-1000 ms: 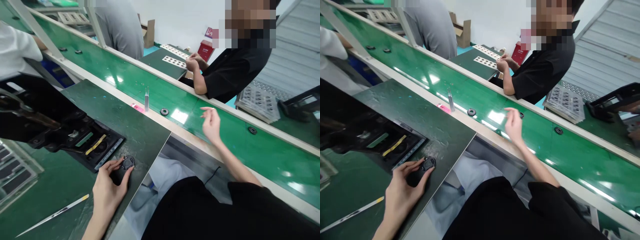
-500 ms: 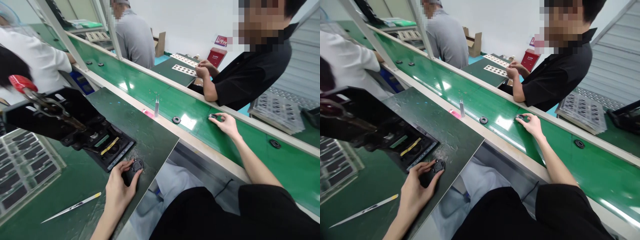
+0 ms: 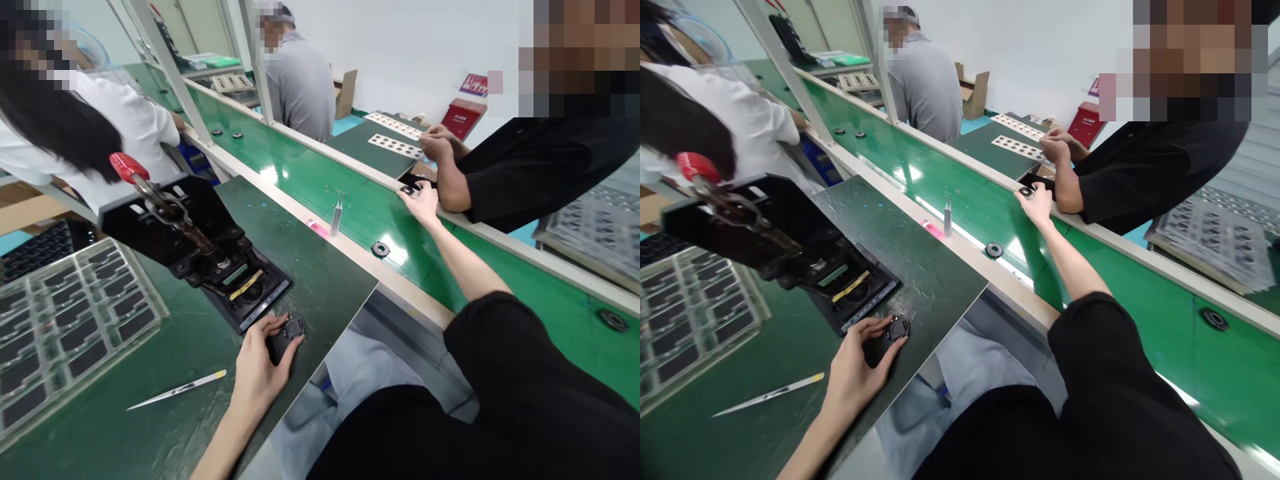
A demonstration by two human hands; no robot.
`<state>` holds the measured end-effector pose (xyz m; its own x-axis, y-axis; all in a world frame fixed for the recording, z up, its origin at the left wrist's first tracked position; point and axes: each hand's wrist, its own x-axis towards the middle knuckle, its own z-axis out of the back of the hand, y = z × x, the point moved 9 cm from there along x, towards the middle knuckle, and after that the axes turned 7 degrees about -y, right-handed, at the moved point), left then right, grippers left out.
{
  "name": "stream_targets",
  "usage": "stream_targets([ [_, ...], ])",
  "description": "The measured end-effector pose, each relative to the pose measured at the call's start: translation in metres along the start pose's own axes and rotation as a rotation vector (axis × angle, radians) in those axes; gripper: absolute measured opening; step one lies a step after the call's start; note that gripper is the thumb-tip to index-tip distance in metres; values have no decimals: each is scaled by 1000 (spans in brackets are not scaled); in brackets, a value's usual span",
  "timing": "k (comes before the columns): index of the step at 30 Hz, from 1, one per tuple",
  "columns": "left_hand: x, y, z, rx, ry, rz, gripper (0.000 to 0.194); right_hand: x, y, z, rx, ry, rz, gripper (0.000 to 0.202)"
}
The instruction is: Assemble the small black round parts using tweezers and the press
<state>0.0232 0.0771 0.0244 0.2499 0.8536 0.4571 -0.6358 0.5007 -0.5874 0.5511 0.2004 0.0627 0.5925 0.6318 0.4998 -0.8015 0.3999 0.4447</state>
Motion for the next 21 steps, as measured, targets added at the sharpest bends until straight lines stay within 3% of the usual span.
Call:
stream_targets([
  [3, 0, 1, 0, -4, 5, 17, 43, -56, 0, 26, 70, 35, -1, 39],
  [7, 0, 2, 0, -15, 17, 42, 44, -139, 19, 36, 219, 260, 109, 55],
  [9, 0, 2, 0, -14, 24, 48, 44, -161, 25, 35, 242, 303, 125, 64],
  [12, -1, 0, 0, -37, 24, 73, 45, -170, 28, 33, 255, 302, 83, 60],
  [16, -3, -9, 7, -102, 14, 72, 46, -179, 45, 57, 270, 158, 135, 38],
  [19, 4, -12, 23, -85, -58, 74, 44, -212, 86, 90, 322, -17, 383, 19],
  [21, 13, -6, 40, -24, -161, 117, 44, -246, 120, 96, 403, -20, 569, 12],
])
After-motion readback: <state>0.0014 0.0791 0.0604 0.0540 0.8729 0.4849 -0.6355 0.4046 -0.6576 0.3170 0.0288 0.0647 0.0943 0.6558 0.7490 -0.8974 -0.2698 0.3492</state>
